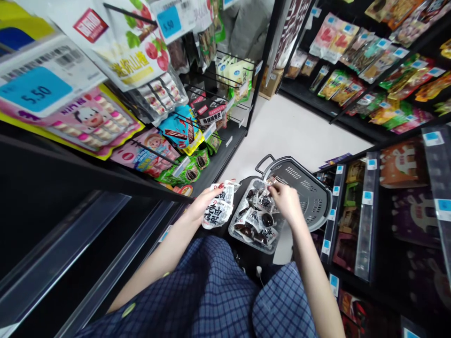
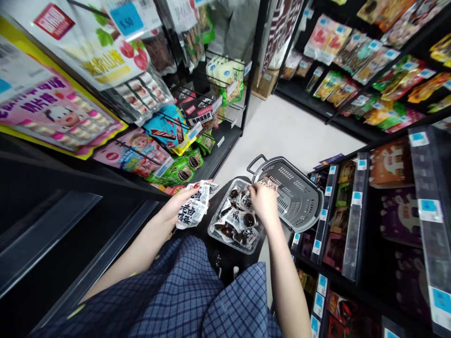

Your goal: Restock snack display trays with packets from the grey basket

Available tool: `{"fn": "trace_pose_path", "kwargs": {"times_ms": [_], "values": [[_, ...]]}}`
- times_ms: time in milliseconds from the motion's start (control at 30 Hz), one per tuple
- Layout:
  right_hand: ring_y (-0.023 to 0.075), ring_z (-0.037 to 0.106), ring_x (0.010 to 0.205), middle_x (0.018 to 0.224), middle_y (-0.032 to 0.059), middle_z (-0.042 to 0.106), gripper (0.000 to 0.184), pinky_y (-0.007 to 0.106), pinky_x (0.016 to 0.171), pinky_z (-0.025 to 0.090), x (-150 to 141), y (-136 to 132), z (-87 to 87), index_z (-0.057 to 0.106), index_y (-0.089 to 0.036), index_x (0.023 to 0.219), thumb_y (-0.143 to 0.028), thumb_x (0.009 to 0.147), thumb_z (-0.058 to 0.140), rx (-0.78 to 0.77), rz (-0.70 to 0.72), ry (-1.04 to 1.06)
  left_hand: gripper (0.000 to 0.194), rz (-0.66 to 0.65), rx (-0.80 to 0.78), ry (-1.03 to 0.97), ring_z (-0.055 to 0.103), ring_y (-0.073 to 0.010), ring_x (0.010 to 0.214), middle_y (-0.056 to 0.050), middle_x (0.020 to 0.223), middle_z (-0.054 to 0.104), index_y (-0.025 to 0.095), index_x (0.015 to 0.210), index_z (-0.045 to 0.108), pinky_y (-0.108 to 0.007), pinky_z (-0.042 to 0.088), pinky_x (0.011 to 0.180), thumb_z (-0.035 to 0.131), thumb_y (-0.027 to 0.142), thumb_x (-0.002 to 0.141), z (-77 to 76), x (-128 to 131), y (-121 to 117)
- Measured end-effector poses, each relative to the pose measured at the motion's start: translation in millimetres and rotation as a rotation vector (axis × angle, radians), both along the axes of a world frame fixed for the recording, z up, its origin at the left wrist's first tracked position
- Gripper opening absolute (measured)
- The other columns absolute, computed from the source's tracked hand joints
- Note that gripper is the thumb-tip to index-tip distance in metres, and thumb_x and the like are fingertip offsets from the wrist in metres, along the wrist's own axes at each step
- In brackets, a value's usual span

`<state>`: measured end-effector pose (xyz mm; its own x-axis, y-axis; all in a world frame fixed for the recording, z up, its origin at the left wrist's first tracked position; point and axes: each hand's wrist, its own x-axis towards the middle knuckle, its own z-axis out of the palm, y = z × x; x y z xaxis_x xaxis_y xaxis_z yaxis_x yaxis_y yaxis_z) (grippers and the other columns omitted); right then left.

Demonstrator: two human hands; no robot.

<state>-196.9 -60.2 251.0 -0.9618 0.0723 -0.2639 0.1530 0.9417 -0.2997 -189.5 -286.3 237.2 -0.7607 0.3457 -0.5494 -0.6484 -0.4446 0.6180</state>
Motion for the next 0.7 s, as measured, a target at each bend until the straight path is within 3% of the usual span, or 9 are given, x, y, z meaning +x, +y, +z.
{"fn": "trace_pose_path", "kwargs": {"times_ms": [100, 200, 333, 500, 600, 700], "values": [[0.0163, 0.061, 0.07, 0.075, 0.0034, 0.068, 0.023, 0.026, 0.067, 0.042, 10, 9, 31.2, 0.065, -0.018, 0.083, -0.031, 0.086, 0.046, -0.288, -0.051, 0.17, 0.04, -0.045, 0.045, 0.011, 0.064, -0.017, 0.055, -0.008, 0.076, 0.07, 0.01, 0.122, 0.057, -0.025, 0.05, 0.052, 0.05, 0.016, 0.083, 1.7, 2, 8], [0.0142, 0.058, 0.066, 0.078, 0.0023, 0.066, 0.023, 0.025, 0.064, 0.041, 18, 1, 48.6, 0.064, -0.018, 0.092, -0.035, 0.084, 0.051, -0.458, 0.088, 0.169, 0.035, -0.142, 0.129, 0.025, 0.065, -0.0166, 0.06, -0.009, 0.087, 0.071, 0.012, 0.116, 0.061, -0.027, 0.052, 0.059, 0.051, 0.014, 0.082, 4.5, 5, 20], [0.0125, 0.054, 0.066, 0.076, 0.0007, 0.062, 0.016, 0.024, 0.065, 0.039, 22, -13, 47.3, 0.063, -0.018, 0.086, -0.031, 0.083, 0.055, -0.503, 0.277, 0.107, 0.036, -0.213, 0.181, 0.007, 0.066, -0.0185, 0.07, -0.011, 0.096, 0.069, 0.013, 0.116, 0.06, -0.029, 0.054, 0.063, 0.053, 0.015, 0.081, 9.4, 9, 30], [0.0132, 0.051, 0.07, 0.075, 0.0005, 0.055, 0.014, 0.025, 0.068, 0.038, 24, -9, 40.1, 0.055, -0.018, 0.075, -0.025, 0.086, 0.05, -0.515, 0.337, 0.169, 0.042, -0.269, 0.203, -0.08, 0.064, -0.0175, 0.059, -0.01, 0.084, 0.07, 0.015, 0.123, 0.055, -0.028, 0.054, 0.053, 0.052, 0.015, 0.082, 14.0, 12, 29], [0.0153, 0.052, 0.076, 0.082, 0.0029, 0.053, 0.016, 0.027, 0.07, 0.04, 25, 4, 40.3, 0.052, -0.018, 0.074, -0.028, 0.086, 0.048, -0.497, 0.237, 0.263, 0.046, -0.289, 0.254, -0.048, 0.064, -0.0169, 0.055, -0.01, 0.079, 0.07, 0.014, 0.128, 0.05, -0.027, 0.053, 0.052, 0.05, 0.016, 0.083, 15.8, 11, 24], [0.0142, 0.052, 0.06, 0.066, -0.0006, 0.052, 0.019, 0.026, 0.058, 0.04, 24, 21, 37.6, 0.047, -0.02, 0.075, -0.035, 0.086, 0.046, -0.534, -0.044, 0.277, 0.045, -0.276, 0.262, 0.01, 0.065, -0.0169, 0.059, -0.016, 0.101, 0.068, 0.014, 0.13, 0.047, -0.027, 0.053, 0.054, 0.046, 0.021, 0.086, 14.6, 5, 14]]}}
